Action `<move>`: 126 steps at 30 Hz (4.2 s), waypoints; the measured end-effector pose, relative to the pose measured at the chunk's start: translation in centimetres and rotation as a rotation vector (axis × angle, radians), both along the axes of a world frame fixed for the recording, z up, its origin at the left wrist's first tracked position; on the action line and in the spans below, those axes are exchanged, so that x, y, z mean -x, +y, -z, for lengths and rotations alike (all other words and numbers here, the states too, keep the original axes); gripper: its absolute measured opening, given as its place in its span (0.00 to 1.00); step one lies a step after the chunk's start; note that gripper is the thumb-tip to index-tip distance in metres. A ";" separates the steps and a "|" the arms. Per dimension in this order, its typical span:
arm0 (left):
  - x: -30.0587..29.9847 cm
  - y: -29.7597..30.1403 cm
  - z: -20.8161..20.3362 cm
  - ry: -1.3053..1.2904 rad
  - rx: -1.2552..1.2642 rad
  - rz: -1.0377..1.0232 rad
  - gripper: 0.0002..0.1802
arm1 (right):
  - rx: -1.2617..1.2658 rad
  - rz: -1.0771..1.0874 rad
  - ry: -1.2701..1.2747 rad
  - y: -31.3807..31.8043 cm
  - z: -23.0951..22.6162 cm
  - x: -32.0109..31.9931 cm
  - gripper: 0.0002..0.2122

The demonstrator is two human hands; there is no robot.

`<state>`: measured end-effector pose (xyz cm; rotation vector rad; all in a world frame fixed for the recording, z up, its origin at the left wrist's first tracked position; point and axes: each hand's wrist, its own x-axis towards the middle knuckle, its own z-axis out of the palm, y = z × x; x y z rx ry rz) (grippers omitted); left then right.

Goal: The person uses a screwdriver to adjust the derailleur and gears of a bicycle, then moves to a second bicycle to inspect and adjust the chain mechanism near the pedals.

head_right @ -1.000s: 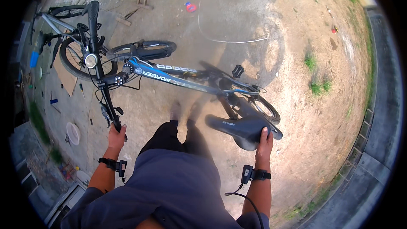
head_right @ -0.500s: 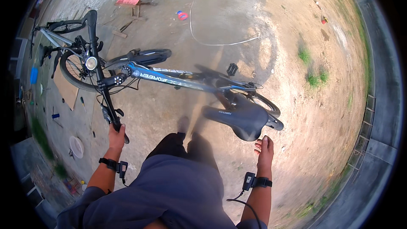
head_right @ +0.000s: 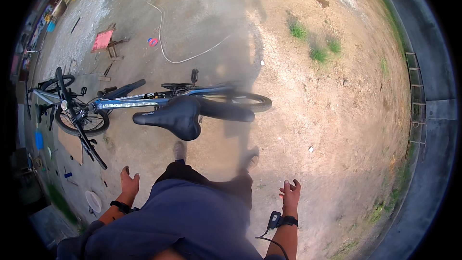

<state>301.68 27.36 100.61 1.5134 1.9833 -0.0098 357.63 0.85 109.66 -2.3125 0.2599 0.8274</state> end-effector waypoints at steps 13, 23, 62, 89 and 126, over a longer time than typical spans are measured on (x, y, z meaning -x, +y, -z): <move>-42.7 1.7 -6.6 -0.469 0.618 0.414 0.28 | -0.030 -0.128 -0.197 -3.9 -8.6 -35.6 0.23; -61.4 6.5 -4.7 -0.491 0.601 0.572 0.31 | 0.034 -0.968 0.099 11.8 -6.0 -45.6 0.20; -71.6 41.3 -13.8 -0.946 0.308 -0.448 0.18 | 0.829 -2.249 1.094 107.5 -5.5 -41.9 0.17; -109.0 28.3 -18.7 -1.129 -0.287 -1.811 0.21 | 1.521 -3.590 0.960 91.4 -3.1 -27.5 0.12; -78.4 -48.5 -6.9 -0.744 -0.023 -2.250 0.16 | 0.471 -3.249 0.722 21.9 2.3 18.8 0.14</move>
